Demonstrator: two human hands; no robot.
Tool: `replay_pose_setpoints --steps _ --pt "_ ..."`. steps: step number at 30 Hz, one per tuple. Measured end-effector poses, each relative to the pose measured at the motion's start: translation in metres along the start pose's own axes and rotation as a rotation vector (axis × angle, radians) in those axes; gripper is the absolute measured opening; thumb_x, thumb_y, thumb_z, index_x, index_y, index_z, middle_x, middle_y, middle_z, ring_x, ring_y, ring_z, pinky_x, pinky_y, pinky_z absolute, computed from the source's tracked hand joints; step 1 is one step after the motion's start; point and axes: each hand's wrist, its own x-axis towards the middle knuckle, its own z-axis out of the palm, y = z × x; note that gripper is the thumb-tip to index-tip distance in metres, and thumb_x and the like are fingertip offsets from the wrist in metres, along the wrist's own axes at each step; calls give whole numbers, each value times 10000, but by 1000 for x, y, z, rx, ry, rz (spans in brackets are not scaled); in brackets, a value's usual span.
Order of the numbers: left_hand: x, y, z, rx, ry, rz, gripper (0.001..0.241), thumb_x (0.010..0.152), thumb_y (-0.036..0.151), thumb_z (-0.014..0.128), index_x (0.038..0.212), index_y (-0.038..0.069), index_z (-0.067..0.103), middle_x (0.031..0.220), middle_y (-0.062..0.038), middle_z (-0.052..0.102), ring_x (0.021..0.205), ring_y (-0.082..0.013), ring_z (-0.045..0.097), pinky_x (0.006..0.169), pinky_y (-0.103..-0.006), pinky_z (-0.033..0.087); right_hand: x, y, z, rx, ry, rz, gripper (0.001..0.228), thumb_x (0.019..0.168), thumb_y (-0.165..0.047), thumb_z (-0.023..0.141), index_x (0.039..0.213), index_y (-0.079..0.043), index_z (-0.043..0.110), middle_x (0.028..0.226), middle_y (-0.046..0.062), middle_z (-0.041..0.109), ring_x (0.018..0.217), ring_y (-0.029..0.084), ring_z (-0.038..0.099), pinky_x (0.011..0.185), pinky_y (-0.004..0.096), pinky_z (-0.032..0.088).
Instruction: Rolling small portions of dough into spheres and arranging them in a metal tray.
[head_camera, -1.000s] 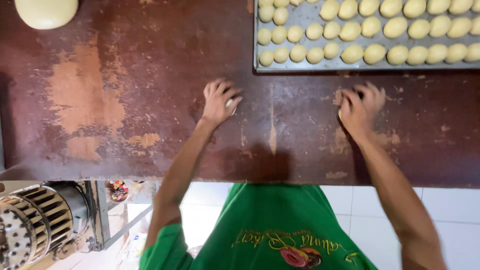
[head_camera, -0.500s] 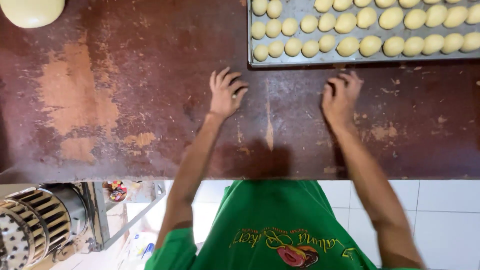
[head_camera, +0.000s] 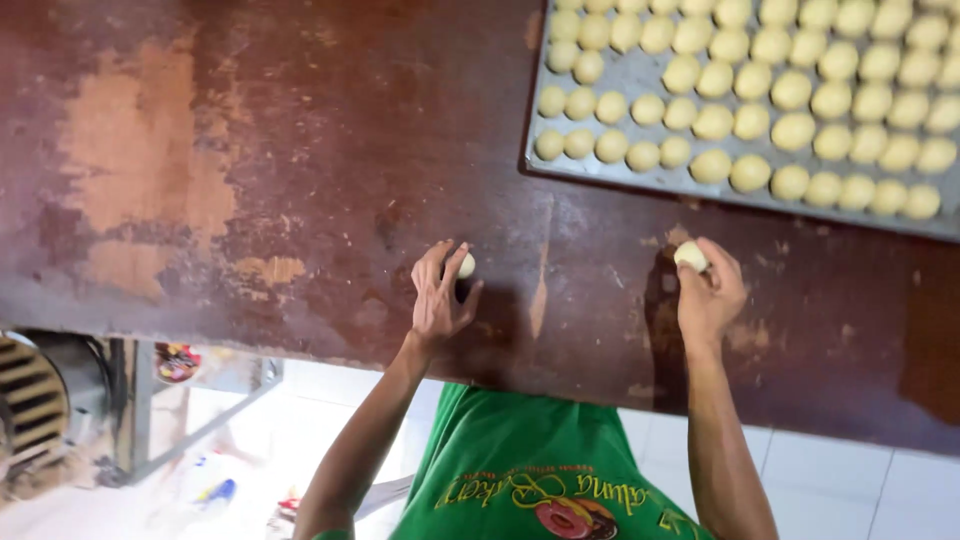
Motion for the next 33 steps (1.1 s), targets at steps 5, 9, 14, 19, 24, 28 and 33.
replay_pose_setpoints --steps 5,9,14,19,24,28,33 --pt "0 -1 -2 321 41 75 829 828 269 801 1520 35 410 1475 -212 494 1419 -429 400 1211 -586 242 119 -75 76 -29 -211 -255 385 925 30 740 1301 17 657 1256 89 665 1157 199 661 1005 310 547" --pt "3 -5 1 278 19 39 840 844 273 791 1535 17 387 1442 -214 483 1412 -405 415 1239 -583 250 200 -68 140 -180 -269 -392 358 898 -14 787 1247 3 707 1183 116 720 1062 241 689 947 352 559" --pt "5 2 -4 238 14 31 830 823 262 769 1518 6 393 1424 -230 500 1407 -403 422 1242 -573 260 230 -41 185 -540 -355 -437 289 893 -63 782 1172 -9 727 1145 191 709 1045 358 681 927 446 546" --pt "8 -2 -4 209 10 45 771 777 211 725 1478 20 469 1389 -206 552 1405 -404 443 1250 -580 255 202 -70 170 -597 -254 -652 419 885 -94 813 1271 30 707 1239 272 657 1126 453 578 970 515 447" --pt "7 -2 -1 229 14 80 652 732 184 728 1357 65 586 1287 -177 600 1360 -406 468 1233 -573 267 114 -109 144 -300 -253 -604 389 994 -105 777 1337 13 636 1335 214 644 1273 376 597 1102 470 475" --pt "7 -9 6 247 45 68 606 746 137 770 1332 110 619 1170 -140 601 1244 -360 533 1198 -564 350 16 -124 147 -151 -629 -87 340 950 -167 734 1279 -91 692 1211 107 732 1117 241 703 980 377 584" --pt "6 -4 35 115 41 109 740 739 132 801 1422 60 526 1178 -176 583 1133 -374 535 1061 -539 403 -65 -118 159 -72 -758 -179 485 931 -147 763 1383 -28 635 1347 165 650 1183 294 647 954 373 531"
